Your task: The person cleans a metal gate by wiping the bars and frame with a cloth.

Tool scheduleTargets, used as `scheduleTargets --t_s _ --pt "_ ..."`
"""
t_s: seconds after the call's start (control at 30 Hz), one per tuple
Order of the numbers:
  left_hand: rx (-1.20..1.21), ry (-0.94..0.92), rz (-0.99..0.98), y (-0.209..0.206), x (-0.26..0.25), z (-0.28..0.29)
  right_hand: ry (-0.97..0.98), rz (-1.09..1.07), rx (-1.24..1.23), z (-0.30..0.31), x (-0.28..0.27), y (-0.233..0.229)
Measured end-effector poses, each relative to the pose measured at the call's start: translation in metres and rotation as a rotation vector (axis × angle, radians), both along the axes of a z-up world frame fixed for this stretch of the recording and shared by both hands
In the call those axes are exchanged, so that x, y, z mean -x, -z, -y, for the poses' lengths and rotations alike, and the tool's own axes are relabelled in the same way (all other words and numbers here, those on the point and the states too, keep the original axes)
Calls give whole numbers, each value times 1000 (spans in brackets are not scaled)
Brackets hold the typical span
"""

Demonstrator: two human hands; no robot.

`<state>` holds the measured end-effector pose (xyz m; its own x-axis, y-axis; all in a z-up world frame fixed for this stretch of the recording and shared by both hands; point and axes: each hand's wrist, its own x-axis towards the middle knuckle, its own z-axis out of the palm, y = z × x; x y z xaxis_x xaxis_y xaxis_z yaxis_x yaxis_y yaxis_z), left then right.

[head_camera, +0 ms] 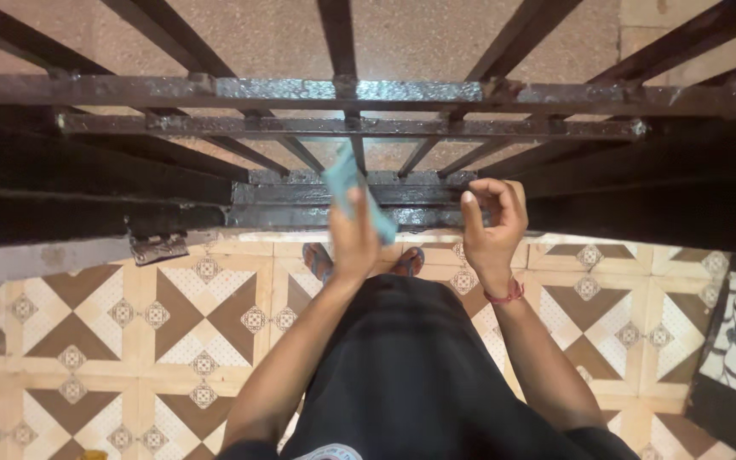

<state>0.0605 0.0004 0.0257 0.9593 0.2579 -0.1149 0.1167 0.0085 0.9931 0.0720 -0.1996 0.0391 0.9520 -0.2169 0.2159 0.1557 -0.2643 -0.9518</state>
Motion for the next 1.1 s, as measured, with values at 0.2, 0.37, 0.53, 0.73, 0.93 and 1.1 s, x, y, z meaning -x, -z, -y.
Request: scheduleTargets --t_s 0.2,0.37,0.53,0.73,0.93,1.1 --pt "1 -41 213 -64 -68 -3 33 -94 -130 -35 20 15" --pt "111 255 282 -135 -77 -37 32 -284 -275 -79 46 48" --pt "-265 341 645 -164 -82 -52 34 -371 -192 -117 60 70" --pt "179 417 368 -140 -81 -50 97 -245 110 -128 42 47" --pt "-10 276 374 -56 -75 -39 21 146 374 -103 17 9" --pt "-189 144 352 -1 -68 -24 -66 57 301 -78 1 14"
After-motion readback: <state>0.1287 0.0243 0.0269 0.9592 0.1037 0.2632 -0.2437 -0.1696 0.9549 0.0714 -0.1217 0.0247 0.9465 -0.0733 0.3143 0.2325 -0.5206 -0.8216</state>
